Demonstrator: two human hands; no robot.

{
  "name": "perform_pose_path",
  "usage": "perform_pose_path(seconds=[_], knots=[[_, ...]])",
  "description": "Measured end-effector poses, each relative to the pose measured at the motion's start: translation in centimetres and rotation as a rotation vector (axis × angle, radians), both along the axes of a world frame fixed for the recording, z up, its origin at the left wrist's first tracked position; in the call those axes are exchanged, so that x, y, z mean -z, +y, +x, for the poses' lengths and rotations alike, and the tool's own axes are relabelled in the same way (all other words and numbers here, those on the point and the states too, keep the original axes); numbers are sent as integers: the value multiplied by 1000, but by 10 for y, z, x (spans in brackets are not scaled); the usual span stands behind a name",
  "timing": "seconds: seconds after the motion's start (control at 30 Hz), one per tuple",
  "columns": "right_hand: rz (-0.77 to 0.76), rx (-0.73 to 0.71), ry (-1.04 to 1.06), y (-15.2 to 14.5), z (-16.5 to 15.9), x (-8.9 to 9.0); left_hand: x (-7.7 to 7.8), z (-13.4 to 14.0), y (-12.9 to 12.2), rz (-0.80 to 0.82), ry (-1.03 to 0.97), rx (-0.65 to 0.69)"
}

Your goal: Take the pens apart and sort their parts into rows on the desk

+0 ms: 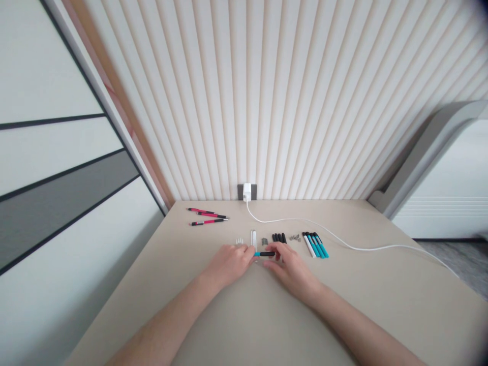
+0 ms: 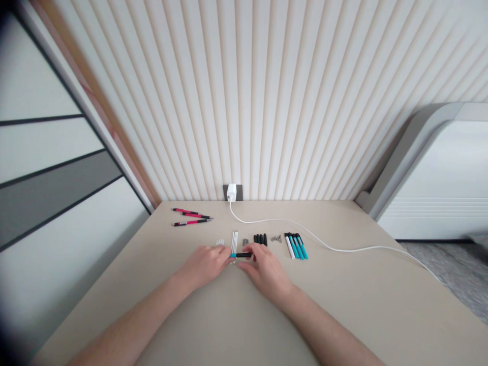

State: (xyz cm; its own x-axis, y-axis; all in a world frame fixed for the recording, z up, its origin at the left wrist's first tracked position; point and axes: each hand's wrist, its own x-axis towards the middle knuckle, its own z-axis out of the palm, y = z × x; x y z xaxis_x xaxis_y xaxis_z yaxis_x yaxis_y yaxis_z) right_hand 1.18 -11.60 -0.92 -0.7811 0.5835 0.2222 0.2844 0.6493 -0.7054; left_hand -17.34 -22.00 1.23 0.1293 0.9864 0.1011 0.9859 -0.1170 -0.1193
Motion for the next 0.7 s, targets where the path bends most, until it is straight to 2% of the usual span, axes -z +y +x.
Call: perform_pose_path(seconds=[0.17, 0.27, 0.4, 0.53, 0.7], knots=[[-34, -21, -50, 0, 3, -2, 0, 5, -1, 10, 13, 8], [-63, 4, -20, -2, 3, -4, -1, 5, -3, -10, 12, 4], [-106, -74, -11, -4, 4, -8, -3, 6, -7, -13, 7, 21], [-99, -78, 72, -4, 5, -9, -5, 7, -8, -2, 3, 15], [-194, -52, 65, -6, 2, -7, -7, 7, -9, 5, 5, 24]])
